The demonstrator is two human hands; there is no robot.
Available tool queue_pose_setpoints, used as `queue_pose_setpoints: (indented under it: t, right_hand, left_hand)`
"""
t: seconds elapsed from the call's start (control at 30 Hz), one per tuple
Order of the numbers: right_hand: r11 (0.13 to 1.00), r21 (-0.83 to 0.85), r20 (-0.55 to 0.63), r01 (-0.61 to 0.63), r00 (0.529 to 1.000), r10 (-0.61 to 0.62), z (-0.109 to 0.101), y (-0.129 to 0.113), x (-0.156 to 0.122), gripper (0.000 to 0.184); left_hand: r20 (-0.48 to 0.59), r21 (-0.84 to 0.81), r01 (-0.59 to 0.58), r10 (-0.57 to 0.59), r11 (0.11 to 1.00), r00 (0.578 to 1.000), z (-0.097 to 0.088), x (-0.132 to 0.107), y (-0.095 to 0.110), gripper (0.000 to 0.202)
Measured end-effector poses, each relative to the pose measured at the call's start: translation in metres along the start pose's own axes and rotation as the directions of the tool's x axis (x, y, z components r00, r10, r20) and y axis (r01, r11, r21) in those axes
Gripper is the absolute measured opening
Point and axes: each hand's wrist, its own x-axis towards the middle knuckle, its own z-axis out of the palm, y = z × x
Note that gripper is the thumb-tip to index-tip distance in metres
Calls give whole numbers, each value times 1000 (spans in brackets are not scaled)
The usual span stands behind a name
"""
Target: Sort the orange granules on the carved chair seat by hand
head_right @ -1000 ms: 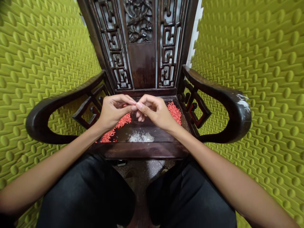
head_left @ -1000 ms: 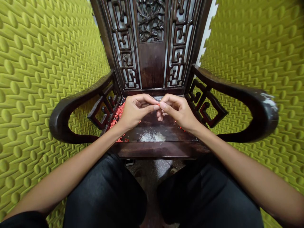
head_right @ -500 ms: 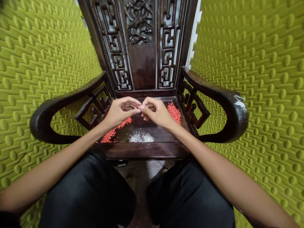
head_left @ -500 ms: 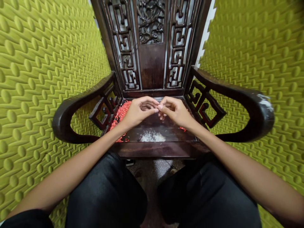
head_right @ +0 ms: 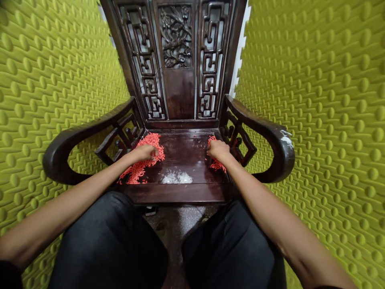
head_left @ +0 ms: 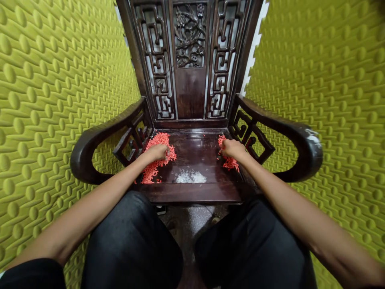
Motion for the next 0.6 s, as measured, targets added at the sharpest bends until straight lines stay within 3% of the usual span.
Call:
queue_pose_setpoints:
  t: [0.13, 0.3, 0.43, 0.5, 0.6]
  right_hand:
    - [981, 49, 85, 186, 978, -189, 12, -17, -4, 16]
    - [866, 220, 230, 449, 839, -493, 48, -53, -18, 20]
    - [812, 253, 260, 526, 772, -581, 74, -73, -31, 21]
    - [809, 252, 275, 531, 762, -586, 81, -78, -36, 13]
    - [813, 253, 285, 524, 763, -580, 85, -80, -41, 17]
  left_hand:
    - [121, 36, 29, -33, 999, 992, 5, 2, -2, 16]
    - [185, 46, 33, -41, 998, 982, 13, 5, -5, 23]
    - [144, 35, 8, -13, 999, 990, 13, 4, -4, 22]
    - [85, 24, -13, 11, 1000, 996, 11, 3, -2, 17]
    - [-19, -1, -42, 42, 999, 999, 6, 2, 1, 13]
